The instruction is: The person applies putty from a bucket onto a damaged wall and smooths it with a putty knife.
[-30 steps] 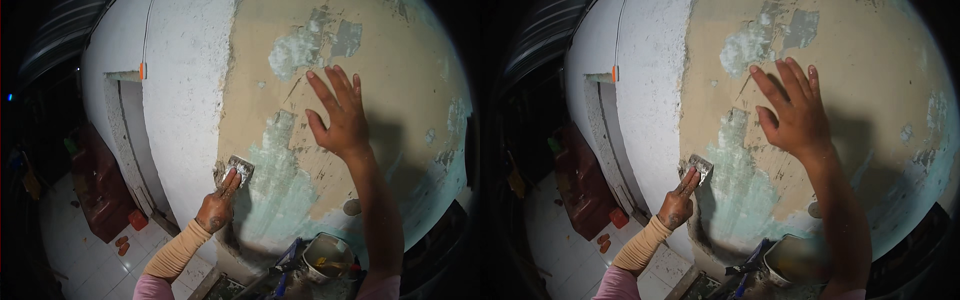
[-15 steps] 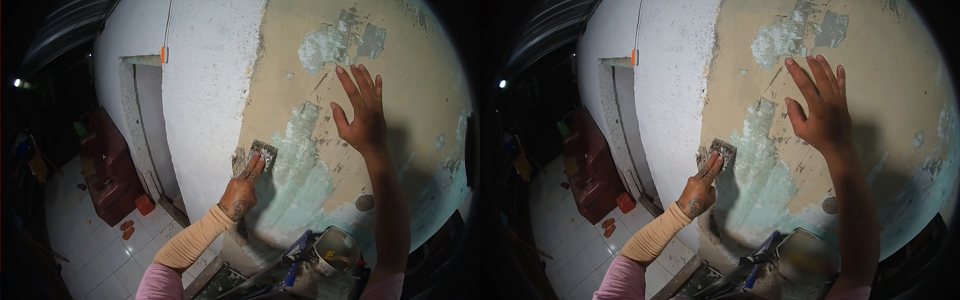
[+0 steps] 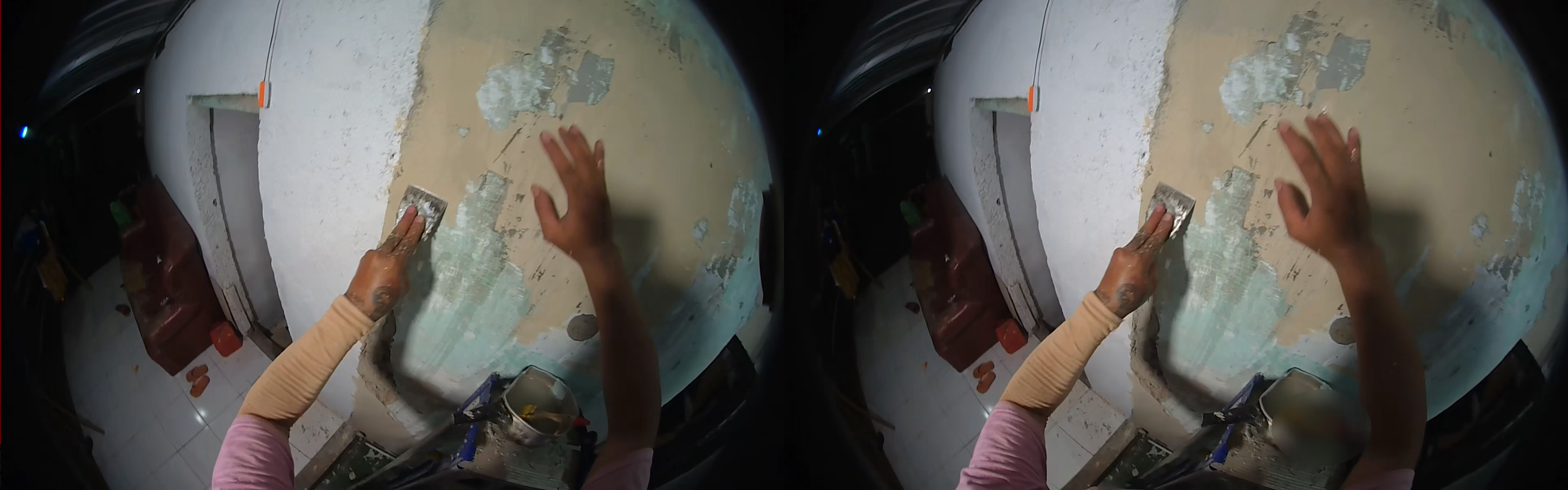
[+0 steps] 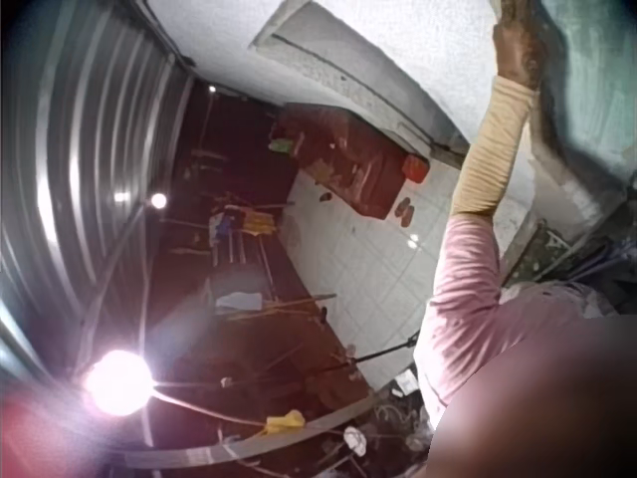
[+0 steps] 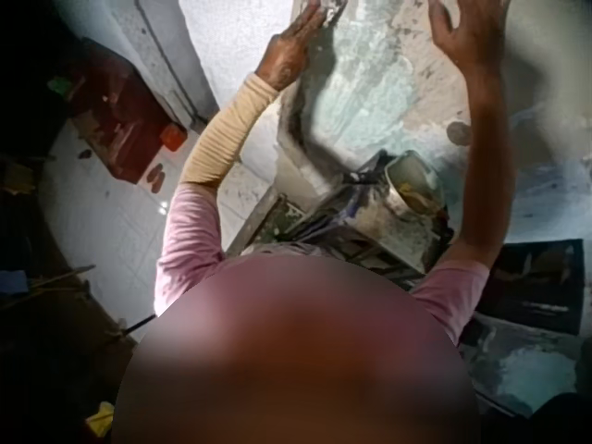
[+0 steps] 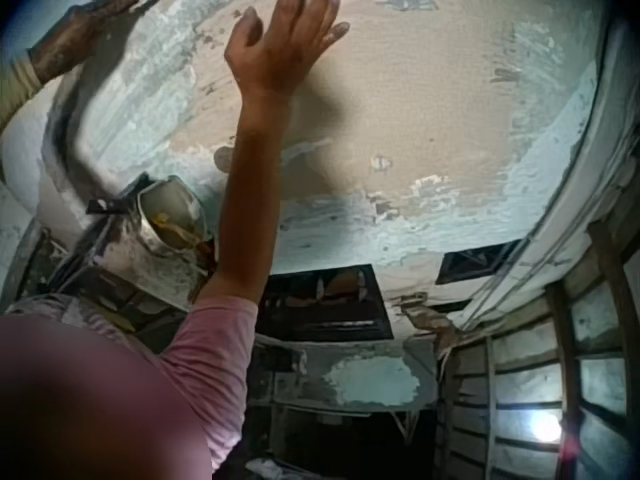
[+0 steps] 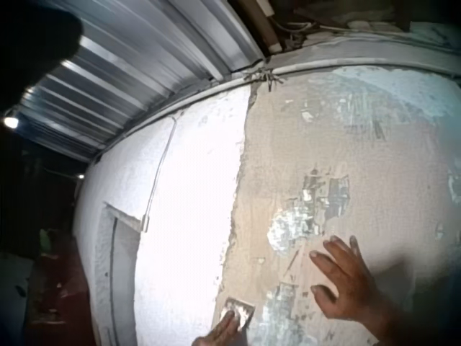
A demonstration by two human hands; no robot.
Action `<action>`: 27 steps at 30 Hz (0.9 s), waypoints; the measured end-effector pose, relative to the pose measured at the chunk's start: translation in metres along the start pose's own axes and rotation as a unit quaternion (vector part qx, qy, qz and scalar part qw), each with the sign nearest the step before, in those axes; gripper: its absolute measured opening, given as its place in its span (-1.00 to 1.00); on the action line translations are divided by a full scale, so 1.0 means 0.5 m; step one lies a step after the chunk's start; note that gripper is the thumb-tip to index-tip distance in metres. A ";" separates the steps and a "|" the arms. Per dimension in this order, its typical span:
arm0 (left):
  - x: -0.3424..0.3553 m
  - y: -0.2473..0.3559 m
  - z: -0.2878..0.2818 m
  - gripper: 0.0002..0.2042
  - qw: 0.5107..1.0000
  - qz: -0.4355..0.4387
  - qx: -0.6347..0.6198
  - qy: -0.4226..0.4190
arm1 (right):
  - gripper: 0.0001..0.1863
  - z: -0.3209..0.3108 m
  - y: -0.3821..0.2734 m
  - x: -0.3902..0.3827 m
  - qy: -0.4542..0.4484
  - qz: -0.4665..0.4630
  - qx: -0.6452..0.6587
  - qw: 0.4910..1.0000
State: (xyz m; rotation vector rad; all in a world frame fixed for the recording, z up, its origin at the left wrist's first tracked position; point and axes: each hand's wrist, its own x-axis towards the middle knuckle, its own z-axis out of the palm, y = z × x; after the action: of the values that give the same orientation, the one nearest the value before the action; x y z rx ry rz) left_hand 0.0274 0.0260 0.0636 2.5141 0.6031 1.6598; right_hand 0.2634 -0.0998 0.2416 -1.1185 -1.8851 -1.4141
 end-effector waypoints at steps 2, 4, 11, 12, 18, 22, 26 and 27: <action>-0.019 0.004 -0.018 -0.10 0.999 0.003 0.016 -0.038 | -0.37 -0.023 -0.021 -0.043 -0.018 -0.020 -0.003 1.000; -0.092 -0.002 0.007 -0.16 0.999 0.017 0.002 -0.036 | -0.43 -0.046 -0.033 -0.085 -0.103 -0.075 -0.017 0.992; -0.102 0.027 0.016 -0.17 0.995 -0.034 0.036 -0.084 | -0.46 -0.055 -0.005 -0.148 -0.125 -0.092 -0.028 0.987; -0.100 0.035 0.016 -0.19 0.995 -0.032 0.042 -0.080 | -0.45 -0.060 -0.004 -0.146 -0.127 -0.089 -0.036 0.987; -0.096 0.063 0.054 -0.15 0.998 -0.067 0.007 -0.018 | -0.43 -0.051 0.000 -0.145 -0.118 -0.092 -0.035 0.988; -0.094 0.069 0.060 -0.14 0.997 -0.076 -0.019 0.003 | -0.43 -0.049 -0.002 -0.146 -0.116 -0.084 -0.029 0.989; -0.097 0.030 0.028 -0.14 0.995 -0.067 -0.010 -0.080 | -0.44 -0.045 -0.004 -0.147 -0.112 -0.082 -0.023 0.990; -0.098 0.007 0.011 -0.14 0.994 -0.029 0.047 -0.092 | -0.44 -0.042 -0.006 -0.144 -0.111 -0.084 -0.023 0.990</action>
State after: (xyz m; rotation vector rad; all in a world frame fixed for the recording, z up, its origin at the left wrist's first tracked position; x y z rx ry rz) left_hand 0.0165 0.0060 0.0195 2.6485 0.7435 1.3911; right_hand 0.2970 -0.1420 0.1889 -1.2073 -2.1558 -1.4822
